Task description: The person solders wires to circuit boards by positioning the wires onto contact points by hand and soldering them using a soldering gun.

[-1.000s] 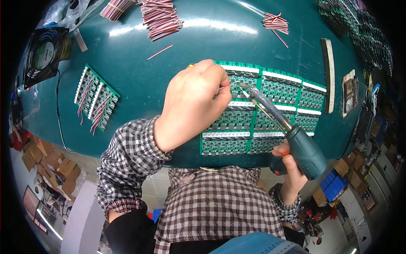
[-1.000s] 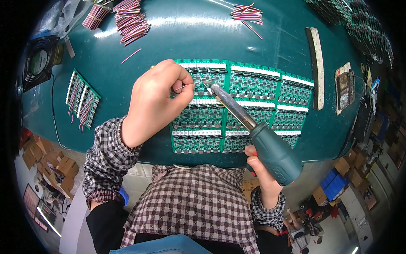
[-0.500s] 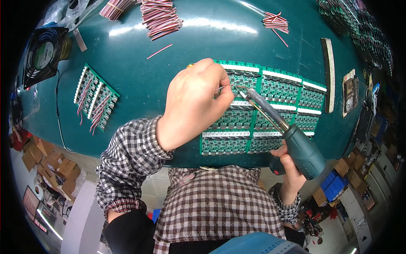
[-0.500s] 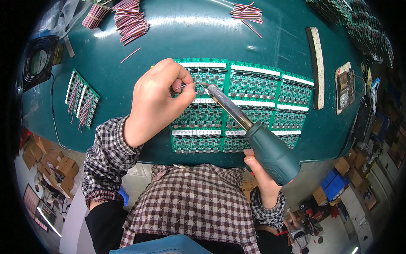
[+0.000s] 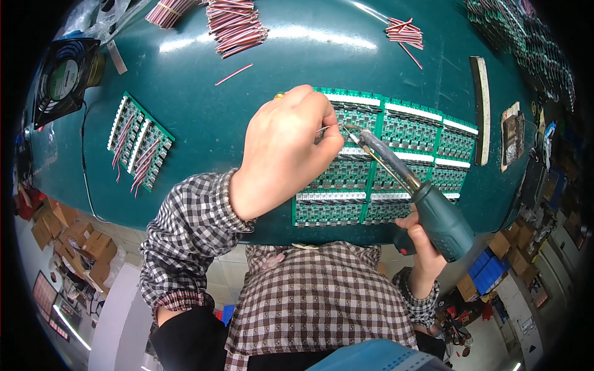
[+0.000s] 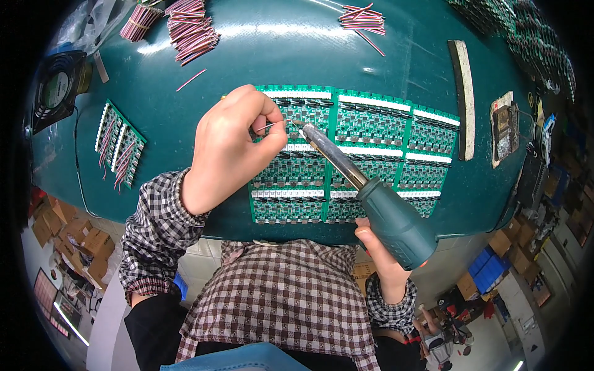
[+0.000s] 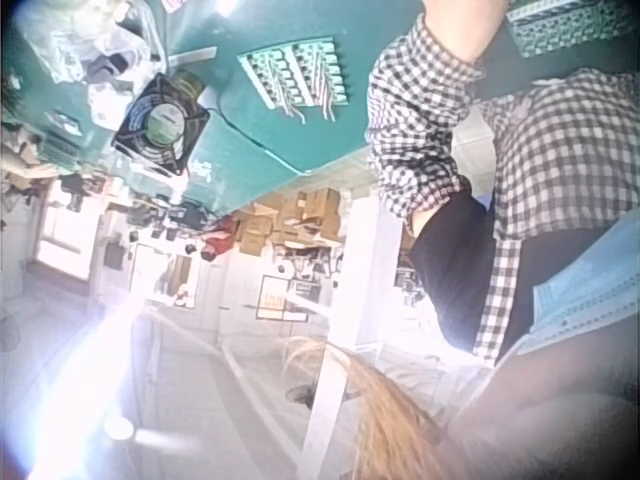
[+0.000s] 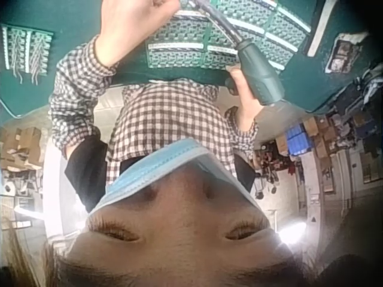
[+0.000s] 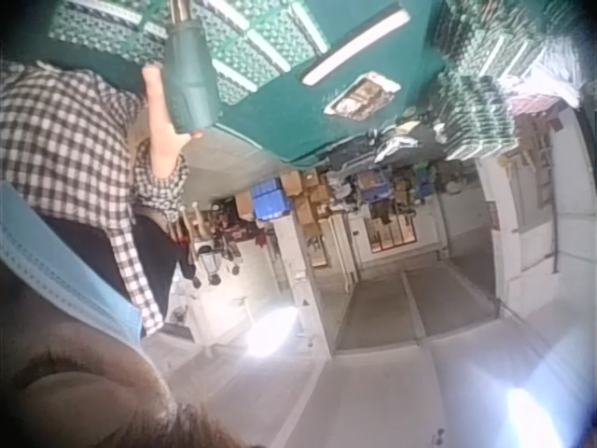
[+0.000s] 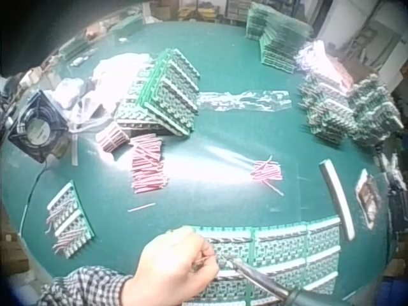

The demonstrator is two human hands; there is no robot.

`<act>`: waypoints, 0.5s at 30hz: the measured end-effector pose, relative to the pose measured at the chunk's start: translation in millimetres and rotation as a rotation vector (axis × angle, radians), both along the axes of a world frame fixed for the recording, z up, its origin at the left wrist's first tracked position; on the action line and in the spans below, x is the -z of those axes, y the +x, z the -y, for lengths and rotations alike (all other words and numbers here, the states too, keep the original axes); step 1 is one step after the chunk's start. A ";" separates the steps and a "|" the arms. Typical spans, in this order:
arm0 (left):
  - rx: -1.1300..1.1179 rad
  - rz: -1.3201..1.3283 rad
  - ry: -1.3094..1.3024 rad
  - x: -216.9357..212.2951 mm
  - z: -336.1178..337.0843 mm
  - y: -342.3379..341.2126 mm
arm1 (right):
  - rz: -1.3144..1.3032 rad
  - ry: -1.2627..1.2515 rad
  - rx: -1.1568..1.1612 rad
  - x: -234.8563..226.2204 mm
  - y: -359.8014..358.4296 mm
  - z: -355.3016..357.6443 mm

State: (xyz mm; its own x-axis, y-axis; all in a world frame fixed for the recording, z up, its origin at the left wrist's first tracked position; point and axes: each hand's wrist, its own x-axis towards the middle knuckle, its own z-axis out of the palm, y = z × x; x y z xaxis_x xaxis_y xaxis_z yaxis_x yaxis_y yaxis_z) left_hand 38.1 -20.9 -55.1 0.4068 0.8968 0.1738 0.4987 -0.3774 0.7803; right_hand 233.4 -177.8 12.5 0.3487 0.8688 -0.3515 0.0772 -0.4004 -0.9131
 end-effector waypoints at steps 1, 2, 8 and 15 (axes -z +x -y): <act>0.000 0.000 0.000 0.1 0.0 0.0 | -0.005 -0.013 0.009 -0.2 -0.1 0.3; -0.002 0.002 0.000 0.2 -0.1 0.0 | -0.005 -0.013 0.009 -0.3 -0.1 0.4; -0.001 -0.001 0.002 0.3 -0.2 0.0 | -0.016 -0.002 0.009 -0.1 -0.8 -0.4; -0.003 -0.006 -0.004 0.2 0.4 0.6 | 0.008 -0.014 0.020 0.3 -1.6 1.0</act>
State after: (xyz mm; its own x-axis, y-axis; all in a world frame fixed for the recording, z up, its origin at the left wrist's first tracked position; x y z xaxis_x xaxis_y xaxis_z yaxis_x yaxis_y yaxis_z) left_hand 38.8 -21.3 -55.3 0.4049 0.8989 0.1673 0.5047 -0.3723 0.7789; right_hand 231.8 -178.8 12.2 0.3688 0.8566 -0.3609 0.0761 -0.4148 -0.9067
